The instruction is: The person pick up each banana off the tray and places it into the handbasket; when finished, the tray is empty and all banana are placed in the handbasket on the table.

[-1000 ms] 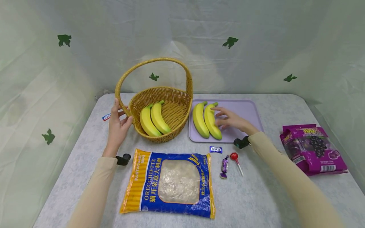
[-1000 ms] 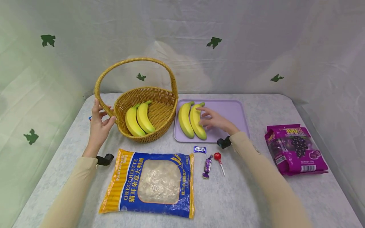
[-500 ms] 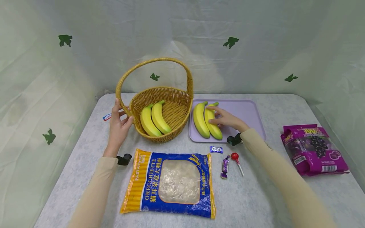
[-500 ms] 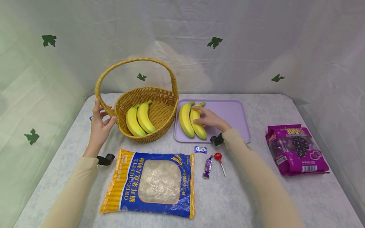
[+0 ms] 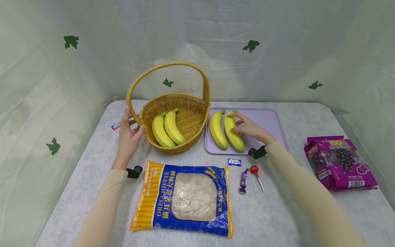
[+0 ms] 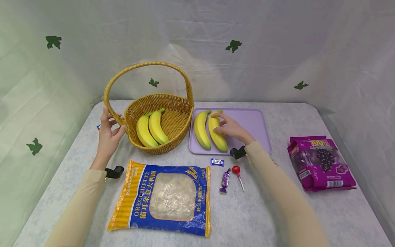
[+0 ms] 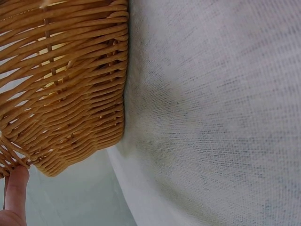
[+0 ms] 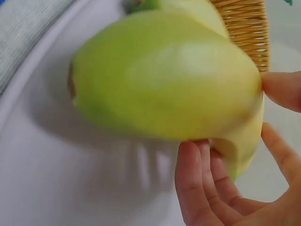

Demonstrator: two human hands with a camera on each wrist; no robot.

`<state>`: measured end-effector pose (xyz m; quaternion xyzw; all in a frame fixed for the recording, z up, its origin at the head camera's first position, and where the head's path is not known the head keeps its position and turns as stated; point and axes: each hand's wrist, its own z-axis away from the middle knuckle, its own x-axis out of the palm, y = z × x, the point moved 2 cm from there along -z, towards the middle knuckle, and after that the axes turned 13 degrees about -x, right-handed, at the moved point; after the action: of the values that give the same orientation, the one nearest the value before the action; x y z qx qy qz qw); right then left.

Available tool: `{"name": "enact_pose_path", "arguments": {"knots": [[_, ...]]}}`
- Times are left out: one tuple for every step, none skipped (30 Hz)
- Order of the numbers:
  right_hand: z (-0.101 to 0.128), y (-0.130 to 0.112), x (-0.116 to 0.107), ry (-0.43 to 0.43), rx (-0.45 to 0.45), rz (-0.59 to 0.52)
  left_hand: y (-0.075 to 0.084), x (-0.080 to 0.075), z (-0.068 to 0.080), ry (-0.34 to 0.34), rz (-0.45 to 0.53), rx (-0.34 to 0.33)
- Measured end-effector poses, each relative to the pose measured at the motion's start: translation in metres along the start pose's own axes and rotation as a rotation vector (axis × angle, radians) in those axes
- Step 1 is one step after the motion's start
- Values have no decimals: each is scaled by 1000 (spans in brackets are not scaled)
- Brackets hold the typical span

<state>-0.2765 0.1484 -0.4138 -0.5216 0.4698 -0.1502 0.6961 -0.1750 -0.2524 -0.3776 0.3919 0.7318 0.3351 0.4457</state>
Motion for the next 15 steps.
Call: {"name": "enact_pose_path", "arguments": {"knots": [[1, -1, -1, 4, -3, -9, 0, 0, 0, 0, 1, 2], [2, -3, -3, 6, -5, -22, 0, 0, 0, 1, 2, 4], [3, -5, -4, 6, -6, -35, 0, 0, 0, 1, 3, 7], [4, -8, -4, 5, -7, -50, 0, -1, -1, 2, 3, 9], [4, -11, -5, 3, -10, -65, 0, -1, -1, 2, 4, 12], [5, -13, -5, 0, -12, -83, -1, -1, -1, 2, 5, 13], [5, -16, -5, -4, -19, -99, -1, -1, -1, 2, 5, 14], [5, -18, -4, -8, -27, -115, -1, -1, -1, 1, 6, 14], [6, -21, -3, -13, -33, -131, -1, -1, -1, 0, 6, 12], [6, -24, -2, -18, -39, -145, -1, -1, -1, 0, 4, 9], [6, -27, -1, -24, -47, -157, -1, -1, -1, 0, 2, 5], [6, -29, 1, -33, -57, -168, 0, -1, 0, 1, -1, 1], [5, -33, 3, -42, -66, -177, 0, 0, 0, 1, -3, -4], [5, -36, 5, -51, -75, -184, 0, 0, 0, 2, -7, -8], [5, -40, 7, -60, -83, -190, 1, 0, 0, 2, -11, -13]]}}
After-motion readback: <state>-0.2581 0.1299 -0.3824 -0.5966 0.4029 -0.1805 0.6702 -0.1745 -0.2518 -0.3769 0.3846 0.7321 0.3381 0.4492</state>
